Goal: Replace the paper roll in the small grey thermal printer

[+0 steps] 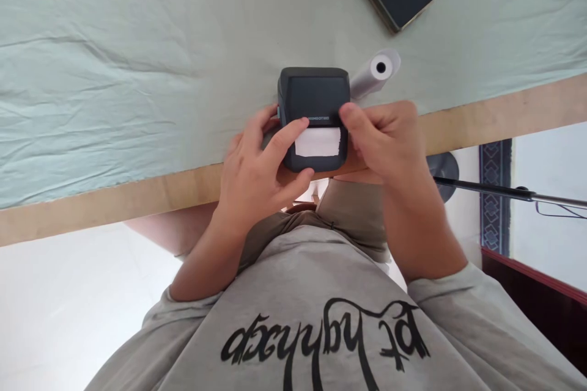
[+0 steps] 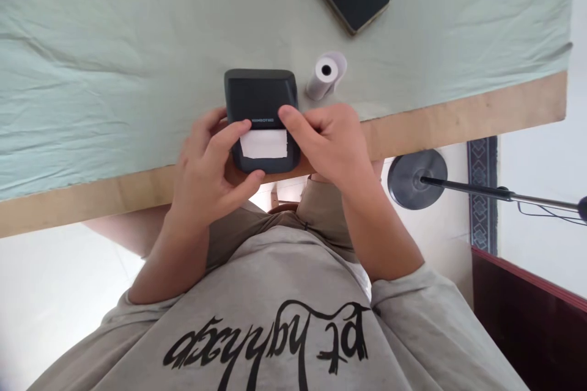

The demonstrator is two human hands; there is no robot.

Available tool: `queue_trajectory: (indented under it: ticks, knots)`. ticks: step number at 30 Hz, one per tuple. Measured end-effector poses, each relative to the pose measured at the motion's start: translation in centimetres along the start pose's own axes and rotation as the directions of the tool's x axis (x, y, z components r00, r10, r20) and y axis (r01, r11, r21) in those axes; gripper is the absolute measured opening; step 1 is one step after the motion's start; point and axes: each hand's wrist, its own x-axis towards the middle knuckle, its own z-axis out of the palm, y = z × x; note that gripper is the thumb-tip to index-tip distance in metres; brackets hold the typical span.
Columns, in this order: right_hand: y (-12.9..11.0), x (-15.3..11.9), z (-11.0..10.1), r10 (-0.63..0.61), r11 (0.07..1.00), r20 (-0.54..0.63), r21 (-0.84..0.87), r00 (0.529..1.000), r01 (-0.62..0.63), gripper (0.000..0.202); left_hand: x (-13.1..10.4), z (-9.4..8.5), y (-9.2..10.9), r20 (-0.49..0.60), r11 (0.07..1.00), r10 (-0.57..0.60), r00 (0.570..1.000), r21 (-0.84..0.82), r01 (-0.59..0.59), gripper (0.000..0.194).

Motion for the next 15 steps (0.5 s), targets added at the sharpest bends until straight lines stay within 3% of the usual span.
queue_trajectory:
  ticks: [5, 9, 15]
  knots:
    - [0.2, -0.3, 1.5, 0.019, 0.999, -0.041, 0.029, 0.999, -0.017, 0.07, -0.1, 0.1, 0.1, -0.026, 1.0, 0.013, 1.0, 0.008, -0.013, 0.056]
    - [0.6, -0.9, 1.2, 0.061, 0.997, -0.009, 0.045, 0.998, -0.061, 0.068, -0.2, 0.1, -0.1, -0.024, 1.0, 0.027, 0.999, 0.005, -0.027, 0.056]
    - [0.0, 0.9, 0.5, 0.192, 0.98, 0.072, 0.043, 0.979, -0.196, 0.066, 0.0, 0.0, -0.2, -0.032, 0.999, 0.04, 0.999, -0.018, -0.04, 0.056]
